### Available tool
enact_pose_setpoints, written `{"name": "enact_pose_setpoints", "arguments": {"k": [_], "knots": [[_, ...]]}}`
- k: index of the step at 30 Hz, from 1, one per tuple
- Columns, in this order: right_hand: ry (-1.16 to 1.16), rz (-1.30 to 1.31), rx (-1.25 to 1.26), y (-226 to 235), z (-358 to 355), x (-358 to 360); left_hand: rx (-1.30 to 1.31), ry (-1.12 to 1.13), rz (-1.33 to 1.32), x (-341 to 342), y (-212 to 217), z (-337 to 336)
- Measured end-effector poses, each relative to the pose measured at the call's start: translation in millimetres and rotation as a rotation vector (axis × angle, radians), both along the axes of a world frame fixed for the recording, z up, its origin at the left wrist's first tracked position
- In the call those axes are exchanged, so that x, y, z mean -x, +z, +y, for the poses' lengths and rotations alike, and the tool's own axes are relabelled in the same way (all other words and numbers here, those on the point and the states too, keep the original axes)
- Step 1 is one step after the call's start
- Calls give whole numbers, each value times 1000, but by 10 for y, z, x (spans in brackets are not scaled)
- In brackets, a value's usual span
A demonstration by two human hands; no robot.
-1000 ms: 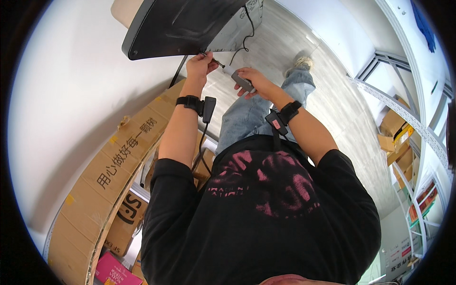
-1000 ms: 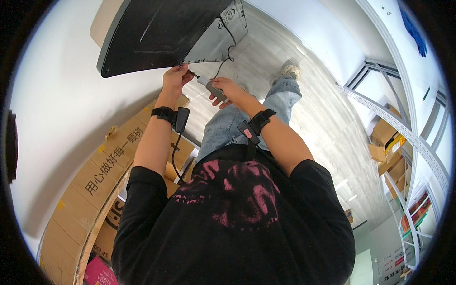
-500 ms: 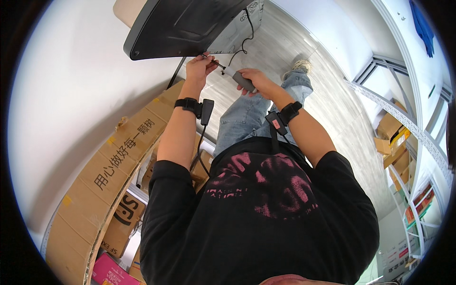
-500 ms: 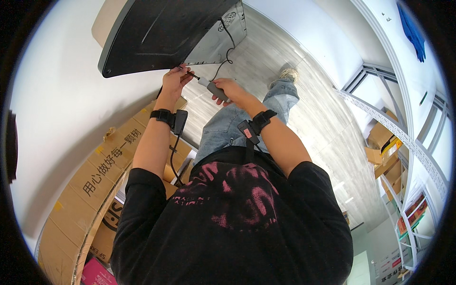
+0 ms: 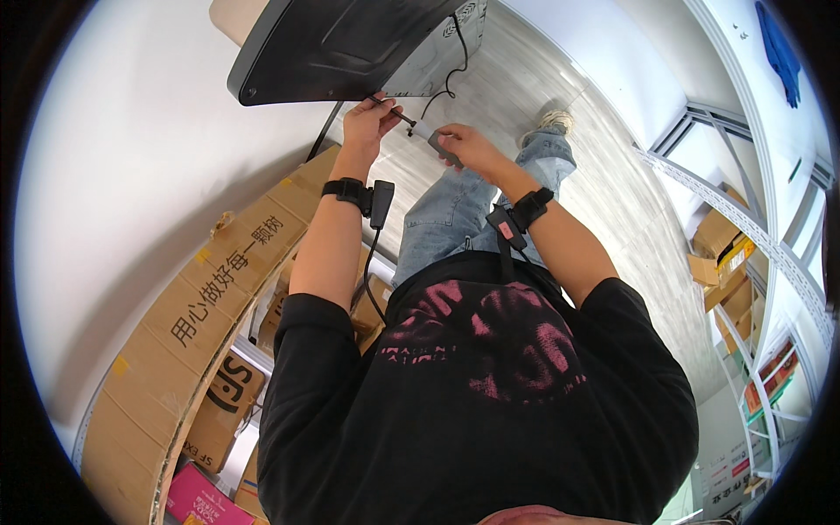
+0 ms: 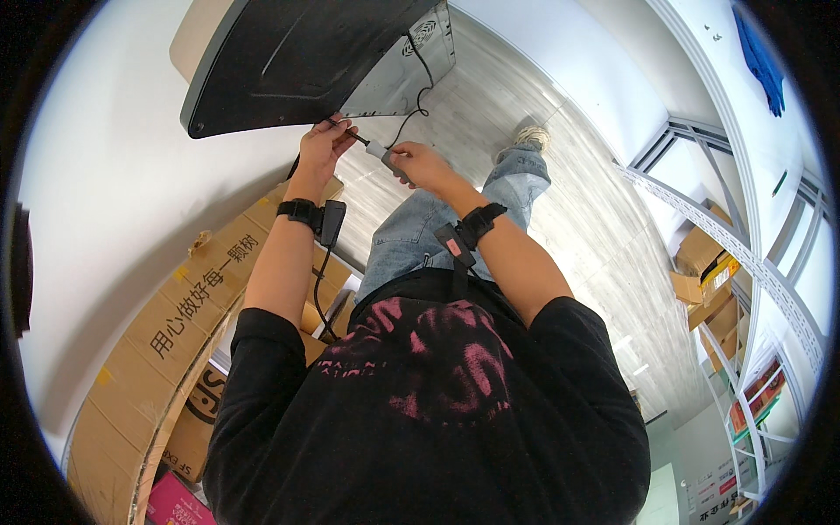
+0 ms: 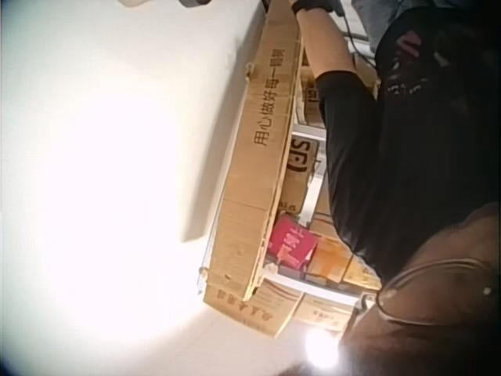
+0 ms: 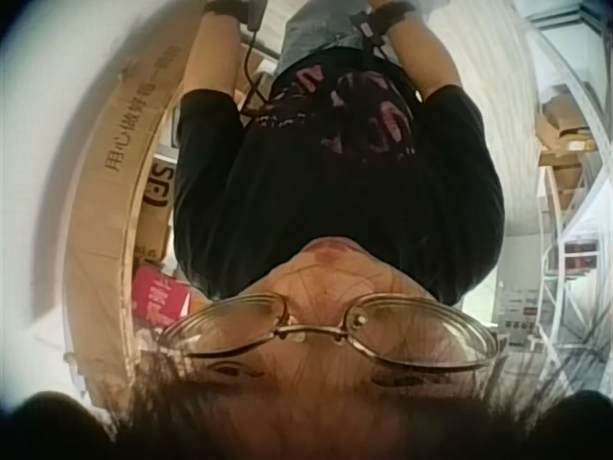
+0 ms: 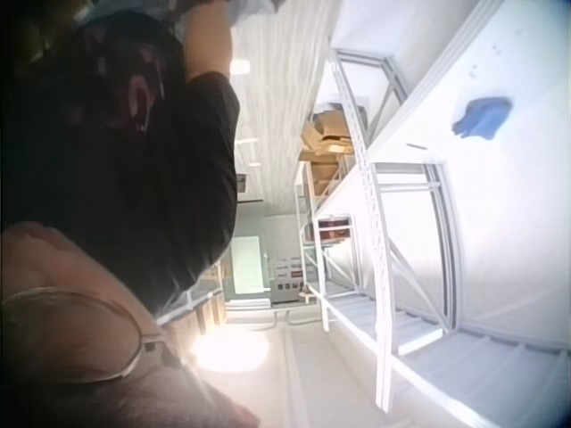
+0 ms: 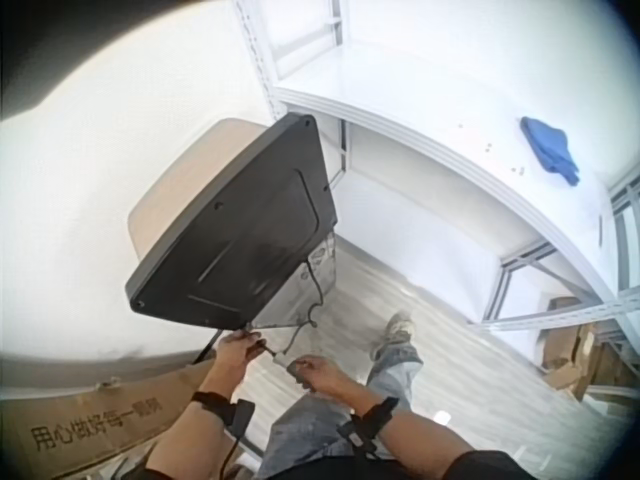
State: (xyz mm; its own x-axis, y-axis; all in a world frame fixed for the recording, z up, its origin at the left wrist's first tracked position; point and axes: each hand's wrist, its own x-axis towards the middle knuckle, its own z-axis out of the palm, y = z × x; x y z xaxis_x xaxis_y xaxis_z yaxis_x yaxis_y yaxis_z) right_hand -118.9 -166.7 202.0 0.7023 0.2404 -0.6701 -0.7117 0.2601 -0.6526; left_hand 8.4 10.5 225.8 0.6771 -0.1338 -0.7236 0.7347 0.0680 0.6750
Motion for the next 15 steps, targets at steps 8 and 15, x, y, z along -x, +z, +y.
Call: {"name": "enact_pose_setpoints", "arguments": {"k": [8,15], "knots": [[-25,87,157,281,57,-52,-23,1,9,7,-31,29],[65,-403,750,140,197,35,-23,7,-1,11,-23,12]]}}
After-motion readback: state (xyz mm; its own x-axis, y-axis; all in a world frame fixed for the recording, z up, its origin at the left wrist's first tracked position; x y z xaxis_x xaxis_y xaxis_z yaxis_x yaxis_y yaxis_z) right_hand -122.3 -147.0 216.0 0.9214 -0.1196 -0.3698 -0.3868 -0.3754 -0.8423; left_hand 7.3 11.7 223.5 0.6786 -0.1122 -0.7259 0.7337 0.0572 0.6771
